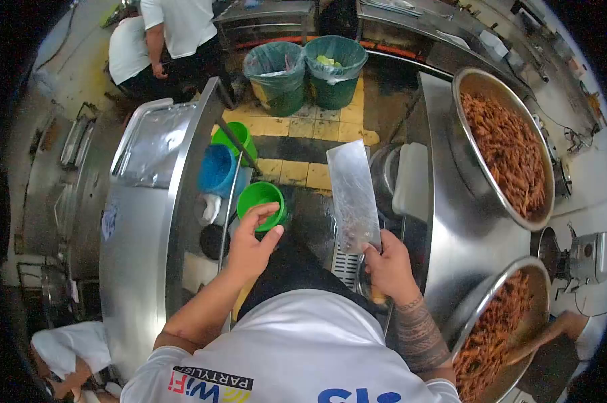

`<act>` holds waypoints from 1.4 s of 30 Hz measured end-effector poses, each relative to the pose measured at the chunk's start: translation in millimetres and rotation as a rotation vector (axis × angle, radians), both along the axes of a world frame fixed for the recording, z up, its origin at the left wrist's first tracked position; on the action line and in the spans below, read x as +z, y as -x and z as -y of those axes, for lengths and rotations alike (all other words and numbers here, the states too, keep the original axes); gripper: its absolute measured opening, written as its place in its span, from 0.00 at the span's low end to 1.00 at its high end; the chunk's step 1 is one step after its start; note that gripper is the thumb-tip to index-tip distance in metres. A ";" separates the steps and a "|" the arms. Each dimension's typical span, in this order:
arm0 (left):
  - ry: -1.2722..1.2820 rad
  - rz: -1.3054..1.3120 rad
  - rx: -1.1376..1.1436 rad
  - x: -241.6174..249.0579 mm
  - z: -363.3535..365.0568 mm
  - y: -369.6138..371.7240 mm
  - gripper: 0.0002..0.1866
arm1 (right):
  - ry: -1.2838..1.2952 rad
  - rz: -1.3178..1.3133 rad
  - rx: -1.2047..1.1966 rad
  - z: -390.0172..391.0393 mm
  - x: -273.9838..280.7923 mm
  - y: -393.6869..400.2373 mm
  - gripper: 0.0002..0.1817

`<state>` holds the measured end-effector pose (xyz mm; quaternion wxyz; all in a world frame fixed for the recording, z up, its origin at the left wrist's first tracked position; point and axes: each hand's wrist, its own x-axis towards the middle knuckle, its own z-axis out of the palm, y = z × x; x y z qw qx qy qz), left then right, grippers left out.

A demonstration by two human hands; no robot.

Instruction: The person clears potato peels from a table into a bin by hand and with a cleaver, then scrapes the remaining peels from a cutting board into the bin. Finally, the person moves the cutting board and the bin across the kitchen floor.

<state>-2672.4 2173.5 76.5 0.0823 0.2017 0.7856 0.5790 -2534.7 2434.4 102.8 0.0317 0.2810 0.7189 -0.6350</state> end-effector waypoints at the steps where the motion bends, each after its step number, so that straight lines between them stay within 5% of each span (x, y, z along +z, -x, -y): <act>1: -0.002 0.018 0.000 -9.1 -10.2 24.0 0.22 | -0.017 -0.001 0.004 -8.3 -3.2 23.9 0.03; 9: -0.048 0.276 -0.139 -35.5 -102.4 240.2 0.23 | -0.045 0.058 -0.133 -77.9 -37.3 191.0 0.07; 17: 0.009 0.224 -0.365 -15.0 -215.8 393.4 0.20 | -0.011 0.050 -0.256 -146.8 -46.6 305.7 0.07; 27: 0.079 0.555 -0.226 -85.0 -331.8 541.2 0.16 | 0.086 0.133 -0.263 -273.2 -91.5 444.0 0.05; 34: -0.011 0.935 -0.040 -141.9 -401.0 640.0 0.17 | 0.087 0.184 -0.204 -341.7 -101.1 539.6 0.02; 42: 0.110 1.231 0.051 -319.8 -471.8 780.9 0.24 | 0.144 0.371 -0.399 -360.5 -103.1 590.0 0.03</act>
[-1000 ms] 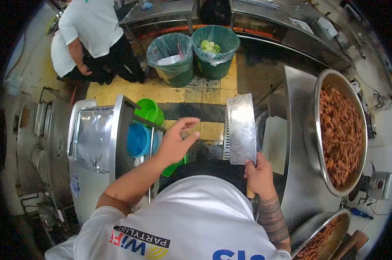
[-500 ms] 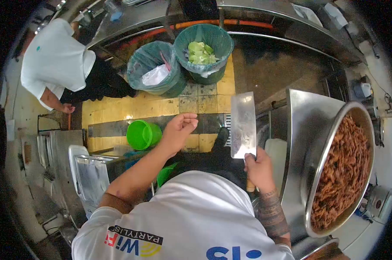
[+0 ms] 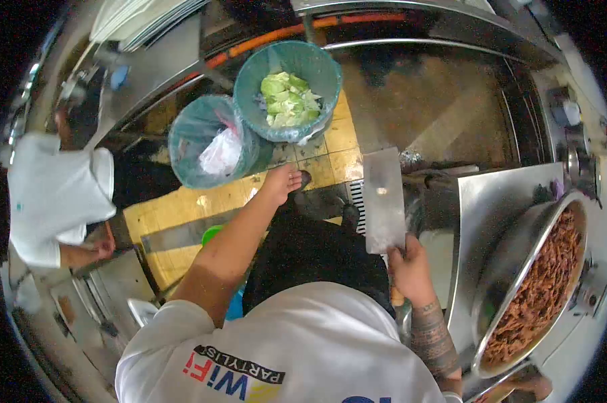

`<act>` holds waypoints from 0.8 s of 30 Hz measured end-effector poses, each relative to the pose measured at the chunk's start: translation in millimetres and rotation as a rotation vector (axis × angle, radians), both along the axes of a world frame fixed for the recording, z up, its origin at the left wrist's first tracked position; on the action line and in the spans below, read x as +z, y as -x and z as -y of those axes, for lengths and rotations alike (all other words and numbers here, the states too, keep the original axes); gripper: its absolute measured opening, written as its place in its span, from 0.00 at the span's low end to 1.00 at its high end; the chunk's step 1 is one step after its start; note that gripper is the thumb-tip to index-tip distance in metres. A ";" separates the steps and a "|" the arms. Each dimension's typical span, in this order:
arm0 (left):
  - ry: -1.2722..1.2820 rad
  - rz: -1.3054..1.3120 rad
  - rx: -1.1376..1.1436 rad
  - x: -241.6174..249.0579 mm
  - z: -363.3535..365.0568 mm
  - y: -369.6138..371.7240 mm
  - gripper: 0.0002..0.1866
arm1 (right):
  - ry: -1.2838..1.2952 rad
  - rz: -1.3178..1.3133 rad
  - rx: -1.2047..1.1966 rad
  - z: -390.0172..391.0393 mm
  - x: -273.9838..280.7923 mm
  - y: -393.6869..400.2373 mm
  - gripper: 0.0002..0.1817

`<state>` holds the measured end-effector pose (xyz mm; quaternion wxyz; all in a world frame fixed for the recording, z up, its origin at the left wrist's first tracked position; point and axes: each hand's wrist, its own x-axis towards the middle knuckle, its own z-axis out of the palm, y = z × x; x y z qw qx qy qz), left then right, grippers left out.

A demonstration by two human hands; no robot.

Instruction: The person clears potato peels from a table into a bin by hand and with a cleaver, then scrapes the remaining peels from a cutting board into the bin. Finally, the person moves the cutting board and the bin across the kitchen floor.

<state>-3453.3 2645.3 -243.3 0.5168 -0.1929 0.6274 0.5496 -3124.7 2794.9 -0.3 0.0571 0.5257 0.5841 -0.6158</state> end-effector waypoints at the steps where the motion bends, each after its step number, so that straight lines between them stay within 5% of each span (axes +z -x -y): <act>1: 0.038 0.032 -0.020 -24.2 -6.4 10.6 0.26 | 0.046 0.050 -0.070 6.1 -3.0 2.1 0.04; 6: 0.208 0.219 -0.002 -105.1 -53.1 64.4 0.25 | -0.028 0.076 -0.331 62.1 -9.9 23.5 0.06; 12: 0.166 0.426 0.400 -220.4 -86.4 119.4 0.26 | -0.023 0.150 -0.566 158.3 -16.1 67.4 0.06; 18: 0.212 0.322 0.442 -257.7 -103.6 122.1 0.19 | 0.081 0.214 -0.606 214.0 -5.7 90.5 0.03; 21: 0.289 0.232 0.216 -211.8 -111.5 123.1 0.18 | 0.063 0.201 -0.720 249.7 -16.8 87.1 0.02; 24: 0.211 0.114 0.252 -279.6 -109.5 125.2 0.20 | -0.009 0.176 -0.801 287.5 -34.7 77.6 0.02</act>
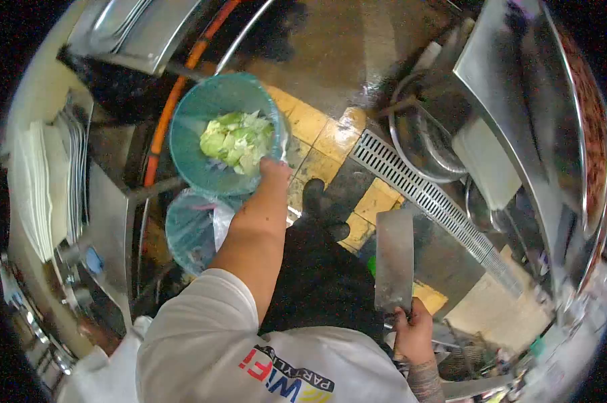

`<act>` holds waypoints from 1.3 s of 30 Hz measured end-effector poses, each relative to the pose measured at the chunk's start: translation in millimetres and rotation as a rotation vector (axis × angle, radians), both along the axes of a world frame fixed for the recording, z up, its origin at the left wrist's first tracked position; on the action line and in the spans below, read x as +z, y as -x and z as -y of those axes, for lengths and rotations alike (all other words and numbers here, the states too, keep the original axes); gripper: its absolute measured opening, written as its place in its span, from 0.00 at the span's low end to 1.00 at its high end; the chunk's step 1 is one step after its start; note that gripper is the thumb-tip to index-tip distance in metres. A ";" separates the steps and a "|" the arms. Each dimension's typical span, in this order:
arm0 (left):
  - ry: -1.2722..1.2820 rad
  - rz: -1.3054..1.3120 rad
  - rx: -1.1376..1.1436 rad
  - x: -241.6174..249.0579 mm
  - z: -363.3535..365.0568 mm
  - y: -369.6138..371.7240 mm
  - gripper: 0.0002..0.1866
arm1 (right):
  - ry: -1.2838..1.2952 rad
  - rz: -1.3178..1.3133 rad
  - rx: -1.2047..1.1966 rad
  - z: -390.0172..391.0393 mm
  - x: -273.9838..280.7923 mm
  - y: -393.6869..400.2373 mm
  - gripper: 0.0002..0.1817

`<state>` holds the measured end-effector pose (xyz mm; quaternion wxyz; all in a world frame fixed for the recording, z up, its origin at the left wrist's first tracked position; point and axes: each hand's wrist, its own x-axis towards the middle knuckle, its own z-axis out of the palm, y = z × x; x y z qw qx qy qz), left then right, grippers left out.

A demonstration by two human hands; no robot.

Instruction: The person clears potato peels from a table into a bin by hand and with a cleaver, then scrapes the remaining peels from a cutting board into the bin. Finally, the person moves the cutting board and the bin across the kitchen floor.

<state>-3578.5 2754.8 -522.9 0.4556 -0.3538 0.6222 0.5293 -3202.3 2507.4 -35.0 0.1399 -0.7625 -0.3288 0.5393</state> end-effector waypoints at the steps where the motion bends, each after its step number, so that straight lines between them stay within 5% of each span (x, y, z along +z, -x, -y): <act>1: -0.121 0.021 0.100 5.3 -5.9 -4.5 0.22 | -0.033 0.042 0.036 17.6 -11.3 -11.0 0.02; 5: -0.431 -0.051 -0.257 -30.6 5.6 31.7 0.30 | -0.115 0.149 -0.002 72.2 3.0 -20.3 0.04; 6: -0.341 0.227 -0.085 -28.2 -0.7 45.0 0.32 | 0.047 0.107 -0.091 108.0 -3.2 -31.8 0.07; 12: -0.064 0.102 -0.300 26.2 27.4 3.2 0.33 | 0.015 -0.026 -0.613 188.6 -24.3 -4.4 0.06; 15: -0.182 0.241 -0.451 47.4 62.3 -36.7 0.29 | -0.010 -0.087 -0.744 195.8 36.2 12.7 0.06; 16: -0.249 0.088 -0.782 59.6 88.0 -53.6 0.28 | -0.023 -0.088 -0.775 202.0 60.0 22.1 0.06; 18: -0.178 0.182 -0.894 97.6 126.4 -77.0 0.26 | 0.006 -0.065 -0.841 173.8 103.9 63.4 0.05; 19: -0.037 0.400 -0.673 133.0 139.2 -97.2 0.25 | 0.004 -0.055 -0.880 160.2 115.8 77.5 0.06; 24: 0.100 0.527 -1.015 203.6 237.1 -120.8 0.20 | -0.063 -0.060 -1.165 193.5 184.6 141.2 0.06; 30: 0.172 0.219 -2.053 166.4 212.5 -133.5 0.23 | -0.083 0.008 -1.426 211.4 159.3 239.6 0.10; 31: 0.173 0.157 -2.237 196.1 190.3 -159.0 0.24 | -0.074 -0.023 -1.462 195.2 188.7 219.1 0.10; 35: -0.482 -0.023 -2.695 182.7 141.7 -182.7 0.29 | -0.161 0.011 -1.596 176.2 153.5 240.7 0.11; 37: -0.481 -0.261 -2.767 216.0 104.7 -186.8 0.28 | -0.212 0.026 -1.657 152.6 135.2 263.1 0.13; 38: -0.461 -0.417 -2.793 296.6 119.1 -212.2 0.27 | -0.255 0.022 -1.693 177.8 179.6 240.2 0.14; 39: -0.507 -0.291 -2.795 333.0 106.1 -228.4 0.27 | -0.289 0.031 -1.726 172.7 184.8 230.1 0.15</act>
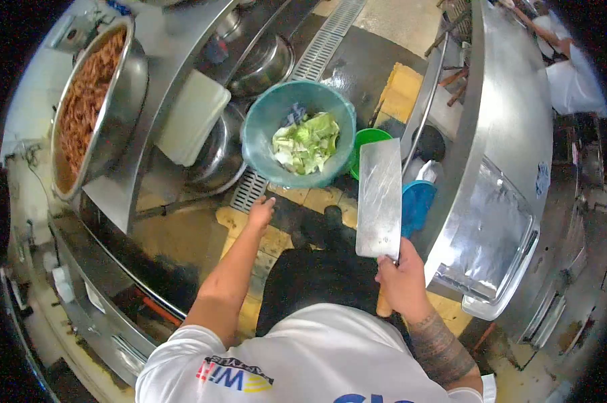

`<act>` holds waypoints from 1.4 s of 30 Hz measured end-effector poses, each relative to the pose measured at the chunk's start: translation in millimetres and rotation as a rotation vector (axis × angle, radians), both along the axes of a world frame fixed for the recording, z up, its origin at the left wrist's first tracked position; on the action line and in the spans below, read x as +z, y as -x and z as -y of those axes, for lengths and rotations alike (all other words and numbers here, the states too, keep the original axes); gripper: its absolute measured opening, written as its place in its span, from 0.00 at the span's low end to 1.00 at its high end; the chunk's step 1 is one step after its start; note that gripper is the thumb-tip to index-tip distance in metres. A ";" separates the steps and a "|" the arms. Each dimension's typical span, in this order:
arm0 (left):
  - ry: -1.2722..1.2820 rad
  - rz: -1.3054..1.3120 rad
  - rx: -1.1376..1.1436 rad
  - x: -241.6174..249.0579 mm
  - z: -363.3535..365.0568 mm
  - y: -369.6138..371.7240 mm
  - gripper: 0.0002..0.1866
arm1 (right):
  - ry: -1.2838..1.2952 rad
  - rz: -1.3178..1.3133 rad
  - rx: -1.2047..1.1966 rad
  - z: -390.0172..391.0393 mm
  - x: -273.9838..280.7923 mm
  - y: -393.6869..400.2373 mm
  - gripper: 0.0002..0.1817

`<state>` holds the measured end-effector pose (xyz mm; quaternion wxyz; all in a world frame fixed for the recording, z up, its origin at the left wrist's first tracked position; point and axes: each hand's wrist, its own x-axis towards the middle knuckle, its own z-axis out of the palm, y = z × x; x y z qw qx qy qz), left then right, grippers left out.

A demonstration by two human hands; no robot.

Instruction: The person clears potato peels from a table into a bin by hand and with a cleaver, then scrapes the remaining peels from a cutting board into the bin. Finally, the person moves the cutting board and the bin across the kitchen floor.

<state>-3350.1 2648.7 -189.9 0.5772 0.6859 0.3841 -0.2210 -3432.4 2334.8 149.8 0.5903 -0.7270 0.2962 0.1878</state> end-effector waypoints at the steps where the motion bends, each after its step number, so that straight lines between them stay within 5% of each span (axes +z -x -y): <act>1: 0.090 0.048 -0.019 33.8 -21.8 1.3 0.27 | 0.011 0.021 0.007 -12.3 -1.3 12.0 0.18; 5: 0.166 0.345 -0.163 130.7 -117.3 23.3 0.25 | -0.101 0.205 -0.133 -119.2 8.9 49.1 0.21; 7: 0.014 0.398 -0.271 143.1 99.1 -143.3 0.24 | -0.254 0.126 -0.142 114.7 -44.9 -133.6 0.22; 15: 0.123 0.685 -0.557 304.3 -45.6 -118.3 0.20 | -0.256 0.331 -0.307 -84.5 -9.5 -84.7 0.18; 31: 0.332 0.836 -0.639 362.9 -39.5 -306.5 0.18 | -0.227 0.326 -0.487 -120.8 -30.2 -170.9 0.16; 42: 0.455 0.988 -0.760 384.2 122.7 -539.4 0.17 | -0.140 0.368 -0.518 -14.8 -21.1 -356.2 0.20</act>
